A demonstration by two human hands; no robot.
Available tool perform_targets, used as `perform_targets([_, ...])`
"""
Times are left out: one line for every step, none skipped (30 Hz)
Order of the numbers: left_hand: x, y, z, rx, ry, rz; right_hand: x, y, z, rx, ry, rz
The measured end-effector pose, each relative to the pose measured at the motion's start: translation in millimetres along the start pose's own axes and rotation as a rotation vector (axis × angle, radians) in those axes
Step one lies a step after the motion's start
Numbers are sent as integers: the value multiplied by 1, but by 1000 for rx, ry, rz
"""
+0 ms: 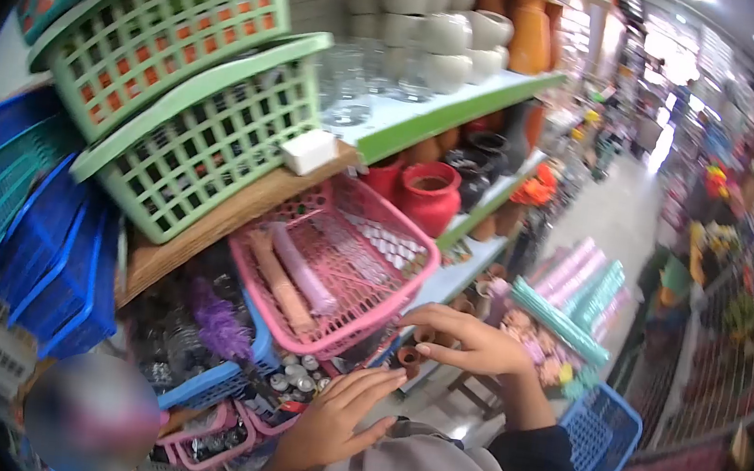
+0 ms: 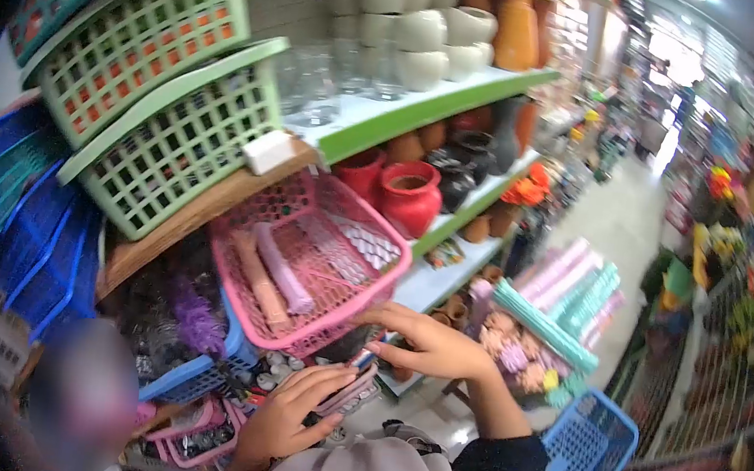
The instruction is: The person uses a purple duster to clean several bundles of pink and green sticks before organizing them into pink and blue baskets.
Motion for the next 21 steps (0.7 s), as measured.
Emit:
perform_targets([3, -8, 3, -35, -38, 25, 4, -5, 20, 89, -72, -97])
perform_targets([1, -16, 7, -45, -36, 90, 13, -12, 39, 191, -122, -169])
perform_targets([-1, -25, 12, -54, -29, 156, 24, -20, 59, 290, -169, -241])
perform_targets([-5, -37, 17, -63, -38, 233, 33, -30, 80, 416, -246, -420])
perform_targets([-7, -50, 21, -90, -62, 257, 39, -37, 99, 545, -272, -499])
perform_targets([-12, -64, 23, -125, -36, 337, 53, -46, 123, 621, -338, -500])
perform_targets([-16, -79, 24, -162, -6, 415, 62, -54, 146, 695, -404, -502])
perform_targets([-18, -94, 23, -156, 12, 486, 63, -58, 167, 769, -475, -491])
perform_targets([-20, -111, 21, -181, -5, 506, 63, -62, 185, 802, -490, -484])
perform_targets([-25, -130, 17, -190, 18, 527, 66, -62, 207, 874, -546, -386])
perform_targets([-30, -149, 12, -199, 41, 545, 65, -60, 227, 944, -602, -285])
perform_targets([-32, -167, 4, -181, 16, 572, 55, -54, 242, 1006, -641, -173])
perform_targets([-28, -179, -6, -199, -2, 587, 53, -49, 262, 1041, -695, -4])
perform_targets([-22, -186, -21, -191, -41, 551, 48, -44, 277, 1126, -699, 27])
perform_targets([-17, -193, -37, -179, -80, 513, 43, -38, 290, 1209, -698, 57])
perform_targets([-14, -201, -53, -206, -115, 475, 39, -31, 303, 1250, -721, 94])
perform_targets([-13, -209, -70, -213, -133, 478, 39, -23, 311, 1268, -718, 102])
perform_targets([-8, -214, -89, -153, -224, 388, 37, -14, 321, 1333, -690, 206])
perform_targets([-2, -217, -106, -90, -312, 299, 34, -4, 330, 1394, -663, 311])
perform_targets([3, -222, -123, -74, -349, 240, 34, 6, 336, 1424, -664, 332])
perform_targets([8, -226, -141, -55, -383, 182, 35, 17, 340, 1432, -664, 343])
Point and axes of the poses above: each hand's wrist, its own z-axis away from the middle knuckle, its own y-axis out of the back of the hand, x = y × z, the point moved 6 cm from there along -z, towards the middle knuckle, and after that the axes turned 8 degrees about -z, right-handed, at the moved point
